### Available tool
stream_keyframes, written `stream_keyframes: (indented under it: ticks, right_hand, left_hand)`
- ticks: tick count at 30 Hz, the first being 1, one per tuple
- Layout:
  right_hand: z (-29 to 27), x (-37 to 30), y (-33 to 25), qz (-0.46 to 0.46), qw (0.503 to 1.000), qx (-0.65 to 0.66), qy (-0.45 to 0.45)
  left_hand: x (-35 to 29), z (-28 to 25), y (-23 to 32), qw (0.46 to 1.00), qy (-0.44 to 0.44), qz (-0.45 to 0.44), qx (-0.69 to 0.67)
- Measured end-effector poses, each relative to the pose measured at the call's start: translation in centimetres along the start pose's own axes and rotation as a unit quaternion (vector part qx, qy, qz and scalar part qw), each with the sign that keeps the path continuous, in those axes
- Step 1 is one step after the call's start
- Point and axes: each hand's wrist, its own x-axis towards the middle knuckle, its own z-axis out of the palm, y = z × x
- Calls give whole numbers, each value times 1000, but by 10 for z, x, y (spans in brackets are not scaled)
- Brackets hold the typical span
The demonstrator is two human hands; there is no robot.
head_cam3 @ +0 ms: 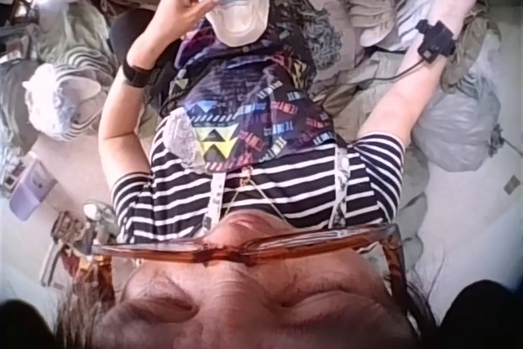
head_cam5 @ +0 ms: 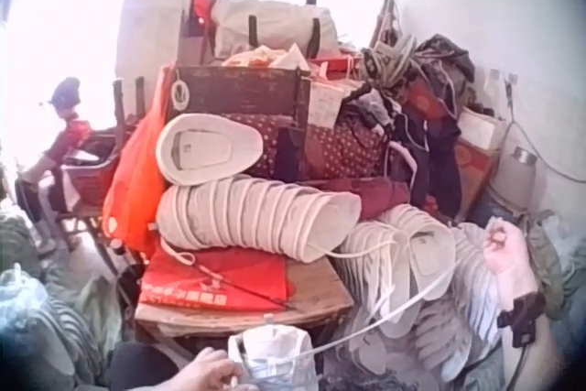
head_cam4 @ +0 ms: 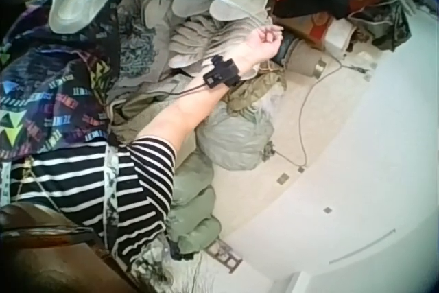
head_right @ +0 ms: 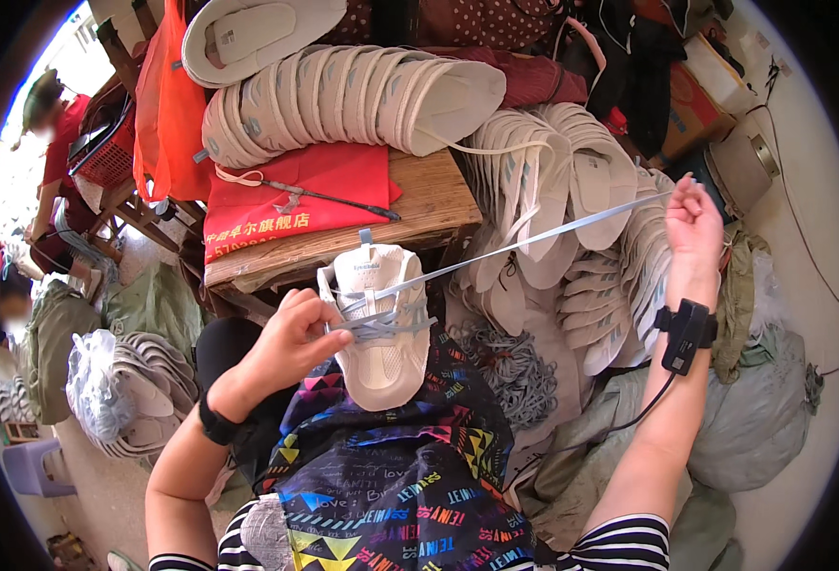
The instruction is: Lace a white athletic shoe by threading the laces through the eyelets and pulling them tight.
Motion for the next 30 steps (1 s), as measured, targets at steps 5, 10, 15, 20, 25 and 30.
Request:
stream_keyframes:
  ticks: [5, 10, 15, 20, 25, 30]
  right_hand:
    - [0, -7, -54, -181, 977, -108, 19]
    - [32, -114, 80, -221, 814, -534, -56]
    - [51, -226, 199, -12, 658, -655, -371]
    - [55, -258, 239, -31, 578, -667, -469]
    - [75, -248, 231, 195, 593, -650, -434]
    - [85, -251, 228, 82, 599, -642, -471]
  left_hand:
    - [7, 22, -3, 986, 167, 16, -21]
    - [4, 17, -13, 976, 216, 6, -31]
    - [26, 8, 4, 971, 181, 31, 155]
    - [31, 9, 5, 964, 108, 47, 239]
    - [24, -4, 4, 918, 212, 142, 303]
    - [8, -44, -15, 880, 298, 112, 352]
